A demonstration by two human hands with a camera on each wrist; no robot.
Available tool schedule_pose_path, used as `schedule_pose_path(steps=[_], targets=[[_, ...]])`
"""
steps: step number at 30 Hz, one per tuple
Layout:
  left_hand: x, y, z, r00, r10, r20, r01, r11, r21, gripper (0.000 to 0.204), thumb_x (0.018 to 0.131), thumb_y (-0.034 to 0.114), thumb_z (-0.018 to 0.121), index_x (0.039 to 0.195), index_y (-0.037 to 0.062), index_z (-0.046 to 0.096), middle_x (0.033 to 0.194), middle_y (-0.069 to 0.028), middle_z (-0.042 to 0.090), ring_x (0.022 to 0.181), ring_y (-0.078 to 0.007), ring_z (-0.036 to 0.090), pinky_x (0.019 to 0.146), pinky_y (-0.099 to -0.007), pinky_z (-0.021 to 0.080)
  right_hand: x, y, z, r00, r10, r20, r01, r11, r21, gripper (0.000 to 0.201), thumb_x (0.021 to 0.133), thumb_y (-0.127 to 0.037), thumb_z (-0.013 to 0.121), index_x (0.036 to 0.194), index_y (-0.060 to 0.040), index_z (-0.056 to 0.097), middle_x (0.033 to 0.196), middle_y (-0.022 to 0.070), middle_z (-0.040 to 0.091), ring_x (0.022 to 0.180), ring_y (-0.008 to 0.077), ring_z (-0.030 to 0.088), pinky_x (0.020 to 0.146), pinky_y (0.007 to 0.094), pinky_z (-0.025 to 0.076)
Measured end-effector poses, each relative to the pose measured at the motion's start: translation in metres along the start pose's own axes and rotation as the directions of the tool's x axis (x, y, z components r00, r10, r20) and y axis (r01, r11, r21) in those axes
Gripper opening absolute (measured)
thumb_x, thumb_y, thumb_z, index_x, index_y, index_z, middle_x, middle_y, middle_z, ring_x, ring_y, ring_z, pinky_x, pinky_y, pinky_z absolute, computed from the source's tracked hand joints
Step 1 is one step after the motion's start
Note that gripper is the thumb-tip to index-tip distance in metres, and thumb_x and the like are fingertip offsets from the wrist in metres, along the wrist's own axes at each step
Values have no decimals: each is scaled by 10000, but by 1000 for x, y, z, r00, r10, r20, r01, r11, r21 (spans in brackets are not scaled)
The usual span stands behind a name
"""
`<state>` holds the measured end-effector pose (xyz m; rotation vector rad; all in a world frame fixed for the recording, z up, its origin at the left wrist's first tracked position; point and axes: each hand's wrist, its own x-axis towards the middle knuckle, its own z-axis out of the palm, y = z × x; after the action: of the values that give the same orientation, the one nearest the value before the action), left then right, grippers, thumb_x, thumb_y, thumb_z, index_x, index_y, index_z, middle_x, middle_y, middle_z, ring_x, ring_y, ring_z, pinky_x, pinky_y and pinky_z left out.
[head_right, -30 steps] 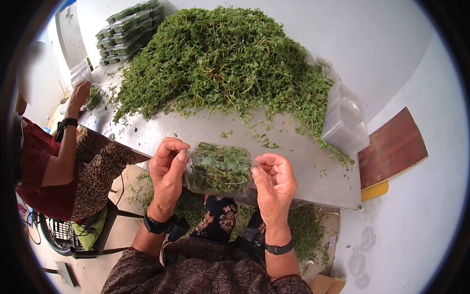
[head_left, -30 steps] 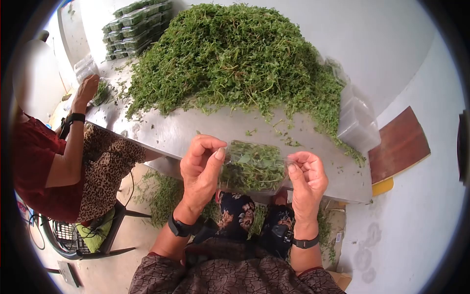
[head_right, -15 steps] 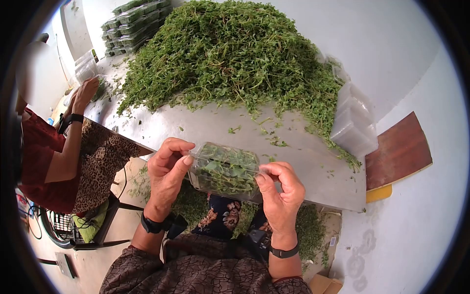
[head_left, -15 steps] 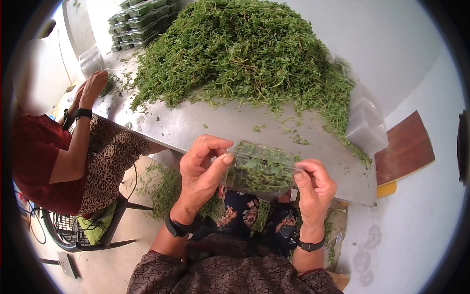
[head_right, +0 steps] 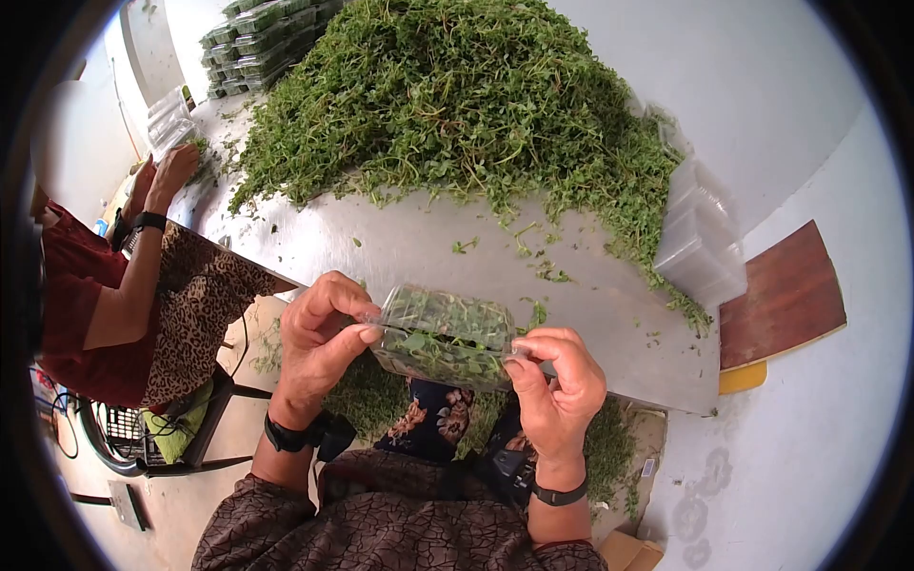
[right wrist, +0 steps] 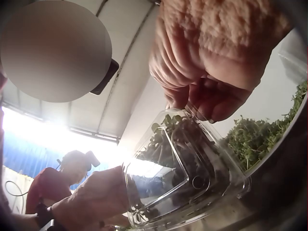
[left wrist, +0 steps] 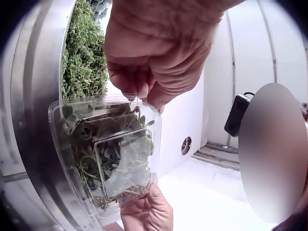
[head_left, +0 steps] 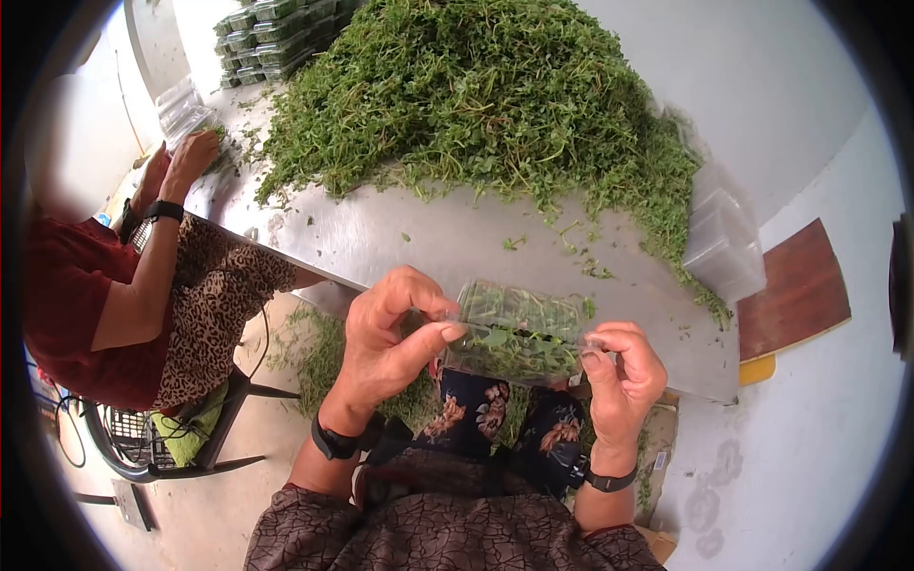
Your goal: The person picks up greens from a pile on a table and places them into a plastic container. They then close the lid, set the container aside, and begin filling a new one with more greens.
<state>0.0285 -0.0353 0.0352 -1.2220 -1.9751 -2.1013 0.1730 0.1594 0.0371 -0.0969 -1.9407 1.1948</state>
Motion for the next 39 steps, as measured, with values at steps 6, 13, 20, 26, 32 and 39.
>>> schedule_pose_path(steps=[6, 13, 20, 26, 32, 39], targets=[[-2, -1, -2, 998, 54, 19, -56, 993, 101, 156, 689, 73, 716, 793, 41, 605, 746, -64, 591, 672, -204, 575, 609, -297, 448, -2, 3, 0, 998, -69, 5, 69, 998, 4, 197, 803, -144, 737, 855, 7, 622, 807, 80, 613, 642, 122, 528, 571, 231, 415], [1, -5, -4, 984, 173, 50, -178, 974, 141, 176, 663, 79, 735, 772, 46, 601, 726, -70, 594, 655, -216, 583, 593, -305, 452, -4, 7, -2, 996, -85, 16, 85, 996, -17, 204, 808, -174, 741, 835, -8, 625, 788, 73, 608, 608, 99, 495, 510, 212, 358], [1, -5, -2, 976, 216, 35, -219, 969, 115, 175, 672, 61, 741, 772, 44, 598, 696, -63, 612, 630, -214, 585, 580, -304, 463, -4, 10, 0, 995, -99, 6, 99, 995, 8, 208, 814, -190, 738, 828, -16, 625, 777, 75, 615, 606, 105, 501, 500, 216, 369], [-2, -6, -1, 970, 235, 63, -241, 963, 121, 152, 767, 88, 688, 780, 1, 564, 752, -98, 554, 643, -185, 523, 596, -298, 416, -1, 12, -1, 987, -159, 24, 160, 987, -30, 192, 808, -179, 739, 826, -26, 625, 735, 79, 615, 593, 152, 512, 520, 238, 394], [-2, -5, 1, 958, 285, 31, -286, 939, 189, 161, 704, 70, 718, 787, 27, 587, 696, -71, 596, 618, -237, 573, 583, -326, 465, 0, 14, -3, 978, -202, 52, 204, 978, -49, 170, 803, -152, 733, 818, -25, 620, 702, 79, 607, 587, 163, 518, 527, 250, 401], [3, 4, -3, 972, 226, 65, -235, 936, 262, 157, 710, 83, 714, 802, 36, 596, 733, -78, 588, 654, -240, 572, 602, -320, 464, 3, 7, -5, 982, -170, 79, 178, 979, -100, 138, 798, -113, 727, 837, -18, 635, 735, 78, 611, 610, 167, 542, 532, 253, 421]])
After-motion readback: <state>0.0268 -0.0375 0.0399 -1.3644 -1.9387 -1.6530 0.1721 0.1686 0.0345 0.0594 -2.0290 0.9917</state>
